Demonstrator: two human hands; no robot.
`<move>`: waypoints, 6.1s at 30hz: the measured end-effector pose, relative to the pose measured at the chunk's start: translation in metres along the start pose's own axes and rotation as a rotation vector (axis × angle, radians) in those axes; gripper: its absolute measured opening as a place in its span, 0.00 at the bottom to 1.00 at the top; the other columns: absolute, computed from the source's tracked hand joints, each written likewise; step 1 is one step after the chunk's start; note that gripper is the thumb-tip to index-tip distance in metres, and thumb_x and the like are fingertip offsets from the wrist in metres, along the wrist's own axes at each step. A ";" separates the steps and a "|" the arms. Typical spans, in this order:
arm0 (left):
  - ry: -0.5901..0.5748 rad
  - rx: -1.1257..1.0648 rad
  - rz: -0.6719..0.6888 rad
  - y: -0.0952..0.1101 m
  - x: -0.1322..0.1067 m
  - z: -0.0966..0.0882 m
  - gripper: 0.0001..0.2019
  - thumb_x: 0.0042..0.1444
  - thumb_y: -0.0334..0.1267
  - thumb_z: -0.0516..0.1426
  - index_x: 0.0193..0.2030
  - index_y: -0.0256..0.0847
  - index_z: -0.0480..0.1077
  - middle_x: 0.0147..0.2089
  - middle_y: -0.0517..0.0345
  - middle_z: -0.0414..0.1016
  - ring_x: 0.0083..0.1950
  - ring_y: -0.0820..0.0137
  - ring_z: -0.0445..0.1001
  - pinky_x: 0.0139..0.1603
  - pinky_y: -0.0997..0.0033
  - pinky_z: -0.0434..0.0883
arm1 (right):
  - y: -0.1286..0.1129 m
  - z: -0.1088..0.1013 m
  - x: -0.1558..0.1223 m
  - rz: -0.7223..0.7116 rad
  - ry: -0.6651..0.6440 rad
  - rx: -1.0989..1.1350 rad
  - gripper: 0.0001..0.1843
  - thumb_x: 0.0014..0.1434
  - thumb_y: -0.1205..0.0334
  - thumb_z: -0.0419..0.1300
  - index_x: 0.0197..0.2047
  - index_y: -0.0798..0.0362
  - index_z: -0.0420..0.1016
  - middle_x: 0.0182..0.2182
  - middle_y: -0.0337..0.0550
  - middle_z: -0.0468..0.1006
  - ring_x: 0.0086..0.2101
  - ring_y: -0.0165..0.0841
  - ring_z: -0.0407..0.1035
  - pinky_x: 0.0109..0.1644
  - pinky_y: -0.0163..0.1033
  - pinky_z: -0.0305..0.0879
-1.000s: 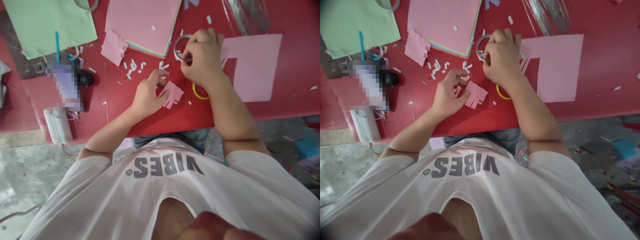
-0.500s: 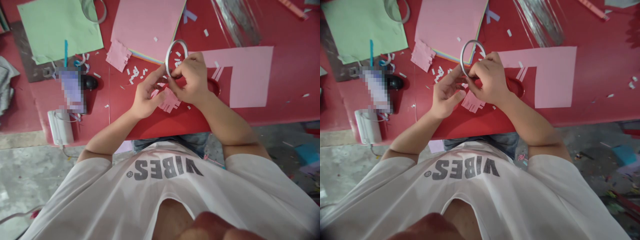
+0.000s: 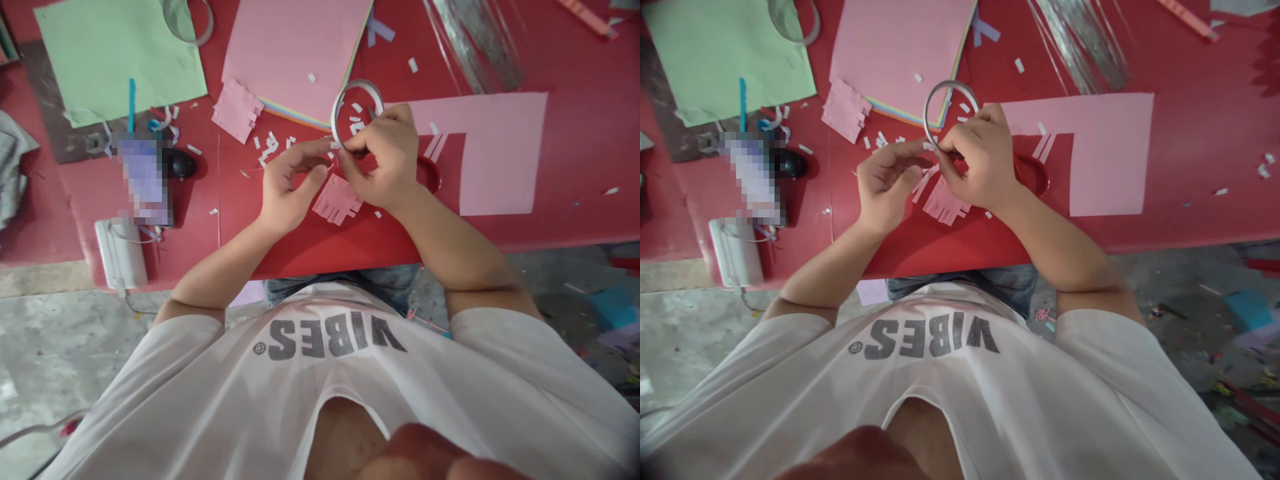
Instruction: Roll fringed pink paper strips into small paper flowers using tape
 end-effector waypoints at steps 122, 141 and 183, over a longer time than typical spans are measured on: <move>0.024 -0.751 -0.619 -0.020 -0.004 0.013 0.18 0.67 0.38 0.51 0.60 0.45 0.74 0.36 0.60 0.80 0.31 0.75 0.76 0.36 0.74 0.77 | 0.035 -0.031 0.016 0.056 0.252 0.043 0.06 0.65 0.61 0.60 0.46 0.44 0.70 0.38 0.38 0.72 0.32 0.31 0.66 0.37 0.43 0.67; -0.255 -0.521 -0.543 -0.006 -0.018 0.040 0.44 0.52 0.26 0.64 0.75 0.46 0.55 0.30 0.64 0.80 0.32 0.66 0.82 0.33 0.70 0.75 | 0.009 0.005 -0.004 0.003 0.055 0.030 0.16 0.73 0.50 0.51 0.41 0.46 0.76 0.33 0.40 0.77 0.33 0.35 0.72 0.42 0.45 0.69; -0.111 -0.801 -0.578 -0.009 0.002 0.019 0.21 0.57 0.42 0.53 0.52 0.36 0.78 0.26 0.58 0.76 0.18 0.78 0.52 0.27 0.69 0.68 | 0.014 0.005 -0.008 0.028 0.050 0.104 0.12 0.69 0.46 0.56 0.45 0.42 0.77 0.36 0.40 0.79 0.37 0.36 0.74 0.48 0.49 0.73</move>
Point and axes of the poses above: each hand's wrist, its own x-axis towards the middle knuckle, its own z-axis out of the palm, y = z × x, the point moved 9 cm from there along x, towards the middle knuckle
